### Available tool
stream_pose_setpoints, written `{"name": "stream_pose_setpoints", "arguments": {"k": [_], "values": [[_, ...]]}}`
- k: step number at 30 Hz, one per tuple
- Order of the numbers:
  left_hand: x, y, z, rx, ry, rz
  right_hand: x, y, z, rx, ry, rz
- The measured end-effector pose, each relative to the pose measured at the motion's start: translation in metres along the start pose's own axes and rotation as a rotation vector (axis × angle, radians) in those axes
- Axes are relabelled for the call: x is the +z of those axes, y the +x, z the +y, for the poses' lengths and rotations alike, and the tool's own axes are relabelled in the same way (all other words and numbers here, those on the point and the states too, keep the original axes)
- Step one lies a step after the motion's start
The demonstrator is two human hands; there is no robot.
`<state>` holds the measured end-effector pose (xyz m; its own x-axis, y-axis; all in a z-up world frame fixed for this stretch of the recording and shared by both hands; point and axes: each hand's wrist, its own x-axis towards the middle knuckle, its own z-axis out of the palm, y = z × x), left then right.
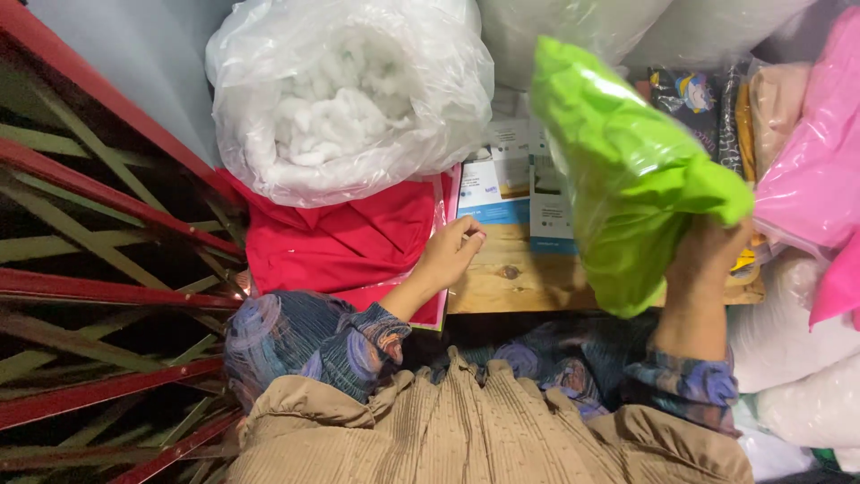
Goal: Folding a green fabric item and inserting it into a clear plastic bag
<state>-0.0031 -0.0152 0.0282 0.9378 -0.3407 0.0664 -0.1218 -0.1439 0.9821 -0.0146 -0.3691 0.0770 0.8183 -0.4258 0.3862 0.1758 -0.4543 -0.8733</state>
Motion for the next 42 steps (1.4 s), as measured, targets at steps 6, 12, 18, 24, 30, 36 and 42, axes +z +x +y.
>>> {"name": "stream_pose_setpoints", "arguments": {"k": [6,12,18,24,30,36,42], "values": [[0.010,-0.006,0.029,-0.143,-0.081,-0.166,-0.008,-0.017,-0.009,0.313,0.338,-0.009],[-0.011,-0.031,0.112,-0.217,-0.471,-0.273,-0.010,-0.055,-0.020,0.633,0.697,-0.002],[-0.018,-0.018,0.062,-0.239,-0.365,-0.006,0.008,-0.098,-0.040,0.963,1.056,-0.031],[-0.005,-0.014,0.025,-0.118,0.081,-0.022,0.031,-0.159,-0.048,1.055,0.828,-0.028],[-0.007,-0.027,0.052,-0.045,0.534,-0.118,0.031,-0.165,-0.088,0.437,0.127,0.008],[0.003,-0.034,0.039,0.189,0.821,-0.038,0.044,-0.170,-0.082,-0.029,-0.511,-0.527],[0.017,-0.030,0.015,0.507,1.030,0.197,0.069,-0.170,-0.101,-0.290,-0.875,-0.687]]}}
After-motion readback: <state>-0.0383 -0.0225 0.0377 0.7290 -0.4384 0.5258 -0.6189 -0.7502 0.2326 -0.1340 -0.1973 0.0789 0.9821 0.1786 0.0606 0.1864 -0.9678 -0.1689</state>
